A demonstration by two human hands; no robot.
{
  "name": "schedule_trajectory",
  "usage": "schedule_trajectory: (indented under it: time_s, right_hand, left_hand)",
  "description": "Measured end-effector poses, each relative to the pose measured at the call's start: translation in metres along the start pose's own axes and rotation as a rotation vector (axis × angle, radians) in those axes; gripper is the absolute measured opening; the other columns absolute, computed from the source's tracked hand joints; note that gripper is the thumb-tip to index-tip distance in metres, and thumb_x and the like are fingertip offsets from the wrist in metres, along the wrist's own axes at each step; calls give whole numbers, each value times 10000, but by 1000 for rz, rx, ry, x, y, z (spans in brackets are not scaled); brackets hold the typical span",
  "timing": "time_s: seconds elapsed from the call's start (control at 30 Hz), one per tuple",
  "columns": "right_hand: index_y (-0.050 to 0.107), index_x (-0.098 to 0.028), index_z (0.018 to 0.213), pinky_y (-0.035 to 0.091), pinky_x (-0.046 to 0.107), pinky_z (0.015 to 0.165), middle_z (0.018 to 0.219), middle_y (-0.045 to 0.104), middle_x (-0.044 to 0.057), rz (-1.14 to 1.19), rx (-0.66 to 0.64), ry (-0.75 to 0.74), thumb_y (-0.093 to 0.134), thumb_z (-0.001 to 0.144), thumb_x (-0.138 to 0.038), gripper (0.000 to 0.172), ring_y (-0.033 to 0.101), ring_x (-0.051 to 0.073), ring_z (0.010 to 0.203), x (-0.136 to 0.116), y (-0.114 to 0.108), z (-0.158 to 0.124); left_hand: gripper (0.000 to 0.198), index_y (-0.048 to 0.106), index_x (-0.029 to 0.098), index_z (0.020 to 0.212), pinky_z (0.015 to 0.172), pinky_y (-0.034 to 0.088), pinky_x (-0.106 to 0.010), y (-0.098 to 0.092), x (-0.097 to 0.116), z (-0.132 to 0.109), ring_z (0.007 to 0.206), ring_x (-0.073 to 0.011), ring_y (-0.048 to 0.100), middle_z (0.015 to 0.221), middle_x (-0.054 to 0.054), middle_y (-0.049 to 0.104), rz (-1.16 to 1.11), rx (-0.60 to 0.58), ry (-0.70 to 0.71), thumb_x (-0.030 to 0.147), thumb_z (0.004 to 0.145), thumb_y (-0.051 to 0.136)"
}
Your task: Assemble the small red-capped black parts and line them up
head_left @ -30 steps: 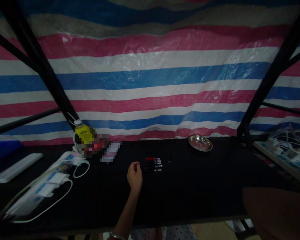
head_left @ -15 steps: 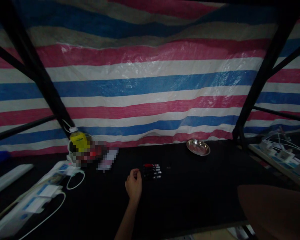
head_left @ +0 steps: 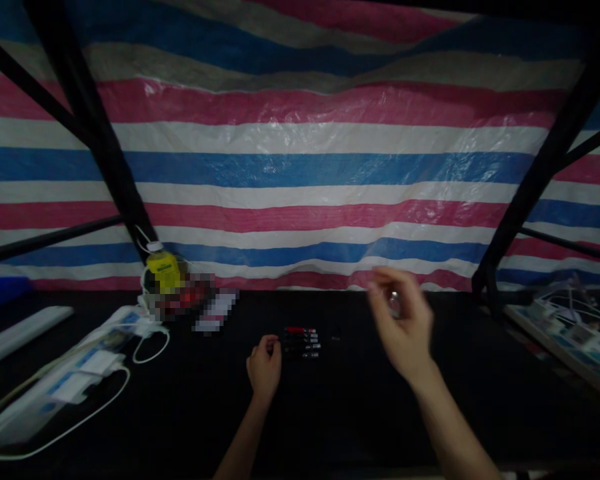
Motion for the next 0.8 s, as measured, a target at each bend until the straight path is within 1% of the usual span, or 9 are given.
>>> schedule_trajectory:
  time_s: [0.07, 0.13, 0.2, 0.27, 0.33, 0.43, 0.67, 0.8]
  right_hand:
    - [607, -280, 1042, 448, 359, 816, 994, 544, 44, -137, -155, 26, 551, 821, -232, 233, 531, 189, 913, 18, 34, -10]
    - [630, -276, 997, 440, 334, 801, 926, 519, 36, -283, -312, 76, 562, 776, -154, 261, 521, 182, 876, 49, 65, -24]
    - [631, -274, 992, 426, 326, 818, 913, 503, 36, -370, -364, 129, 555, 753, -113, 297, 503, 186, 906, 84, 83, -36]
    - [627, -276, 999, 425, 317, 808, 923, 496, 37, -410, -396, 158, 553, 746, -105, 314, 498, 185, 905, 113, 94, -45]
    - [634, -272, 983, 420, 317, 812, 921, 499, 38, -435, -420, 164, 560, 744, -116, 294, 494, 190, 915, 131, 101, -49]
    - [630, -272, 984, 414, 322, 818, 915, 505, 38, -440, -424, 172, 569, 753, -145, 271, 490, 194, 916, 142, 103, -51]
    - [641, -283, 995, 418, 316, 820, 927, 519, 30, -382, -383, 186, 611, 759, -214, 248, 502, 189, 928, 148, 100, -55]
    - [633, -279, 1026, 424, 302, 810, 947, 523, 19, -306, -372, 177, 594, 777, -237, 256, 529, 166, 910, 148, 99, -56]
  left_hand:
    - [177, 607, 210, 883, 754, 413, -294, -1, 2, 0, 857, -199, 621, 832, -33, 680, 14, -2, 7, 262, 793, 463]
    - [174, 606, 214, 883, 763, 405, -301, -1, 3, -1, 866, -203, 617, 826, -27, 680, 26, -9, 8, 258, 793, 464]
    - [176, 604, 217, 887, 770, 398, -307, 0, 3, -1, 877, -205, 613, 832, -24, 678, 30, -21, 2, 257, 798, 457]
    - [182, 599, 216, 895, 775, 396, -306, 1, 3, -1, 884, -202, 612, 848, -24, 676, 20, -33, 4, 260, 808, 445]
    - [183, 597, 215, 897, 780, 396, -305, 2, 3, -1, 890, -199, 611, 850, -24, 675, 18, -34, 7, 262, 814, 441]
    - [173, 601, 216, 885, 794, 393, -311, 1, 5, -2, 894, -201, 607, 829, -22, 671, 37, -34, 7, 261, 810, 451]
    - [170, 607, 222, 881, 833, 380, -330, 1, 6, -4, 880, -197, 603, 833, -19, 663, 51, -48, 6, 262, 812, 457]
    - [164, 605, 218, 885, 818, 393, -312, 2, 5, -4, 880, -188, 598, 841, -21, 655, 38, -41, 18, 256, 815, 461]
Point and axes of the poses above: each hand's wrist, its own z-axis towards the middle knuckle, its own y-axis out of the palm, x = y × z, the point moved 9 cm from there along z, towards the middle knuckle
